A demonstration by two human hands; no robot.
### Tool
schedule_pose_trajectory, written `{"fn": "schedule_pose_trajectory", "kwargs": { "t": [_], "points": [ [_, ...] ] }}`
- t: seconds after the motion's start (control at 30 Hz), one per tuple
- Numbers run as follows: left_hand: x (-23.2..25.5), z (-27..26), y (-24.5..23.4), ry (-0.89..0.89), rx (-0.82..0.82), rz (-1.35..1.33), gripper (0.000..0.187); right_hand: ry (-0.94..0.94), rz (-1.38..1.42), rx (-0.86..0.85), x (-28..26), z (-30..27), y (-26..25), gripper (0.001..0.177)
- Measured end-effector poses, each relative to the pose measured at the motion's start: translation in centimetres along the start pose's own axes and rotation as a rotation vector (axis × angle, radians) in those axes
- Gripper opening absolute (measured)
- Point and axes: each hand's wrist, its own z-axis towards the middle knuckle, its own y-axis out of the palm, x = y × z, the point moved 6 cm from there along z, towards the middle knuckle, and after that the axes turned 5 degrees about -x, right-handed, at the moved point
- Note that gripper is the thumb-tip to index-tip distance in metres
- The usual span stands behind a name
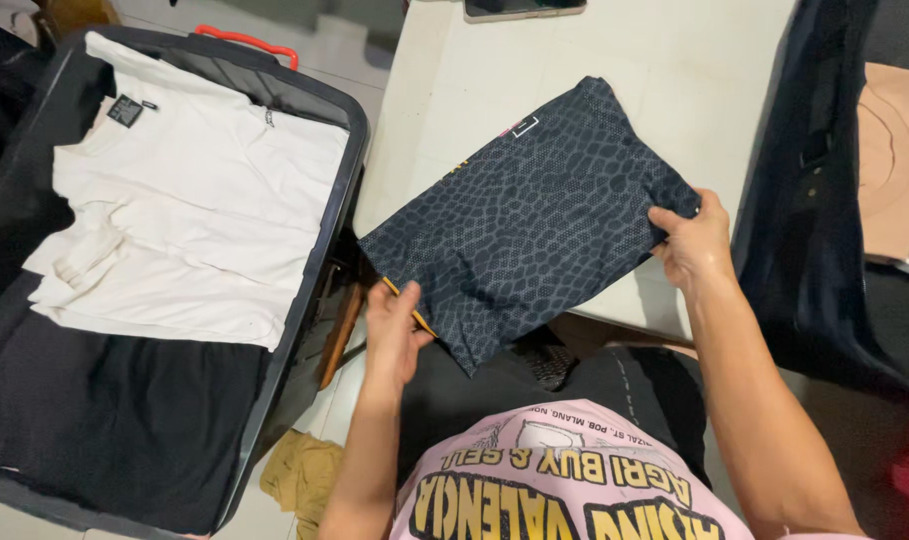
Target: The person folds various garments including t-shirts, shorts, and pants on a white table and places them into an open suitcase. The person handles each item one at a time, folding them neatly before stacking them inside the suitcase.
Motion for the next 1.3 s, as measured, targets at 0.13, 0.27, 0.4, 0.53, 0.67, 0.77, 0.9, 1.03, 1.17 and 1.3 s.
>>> {"fn": "schedule_pose_trajectory", "kwargs": {
  "t": [0.13, 0.27, 0.4, 0.53, 0.67, 0.77, 0.9, 1.03, 1.17, 1.3],
  "points": [
    [-2.8, -1.9, 1.3, -0.011, -0.146, 0.11, 0.05, -0.058, 0.134, -0.036, 1.6, 0.9, -0.2, 0.05],
    [-1.0, -2.8, 2.7, 0.182, -0.271, -0.032, 0.058, -0.611, -0.635, 0.26, -2.9, -2.4, 0.5, 0.06],
    [1.0, -4.5, 4.1, 0.278, -0.321, -0.045, 0.061, -0.976, -0.807, 0.073, -4.1, -8.9, 5.6, 0.052],
    [2.8, -6.0, 6.0, 0.327, -0.35, -0.01, 0.063, -0.939, -1.209, -0.397, -0.6, -12.6, 12.7, 0.053],
    [4.1, -6.5, 8.6, 0.434, -0.358, 0.192, 0.066, -0.915, -1.168, -0.499, 0.6, -12.8, 12.9, 0.053],
    [4.5, -6.6, 11.4, 0.556, -0.433, 0.321, 0.075, -0.579, -0.581, -0.698, 1.2, -10.9, 11.3, 0.041],
    [1.8, -4.1, 15.0, 0.207, -0.525, 0.504, 0.094, 0.025, 0.144, -0.718, 1.8, -7.3, 11.1, 0.048],
    [-0.4, -2.1, 15.8, 0.168, -0.528, 0.373, 0.074, 0.015, -0.415, -0.542, 1.6, -3.3, 11.3, 0.053],
    [-0.8, -0.3, 10.7, 0.34, -0.189, 0.338, 0.061, -0.017, -0.224, -0.649, 2.3, -2.1, 12.1, 0.047],
    [-1.2, 0.8, 7.6, 0.319, 0.015, 0.37, 0.059, -0.093, -0.221, -0.565, 1.6, -2.0, 11.5, 0.047]
  ]
}}
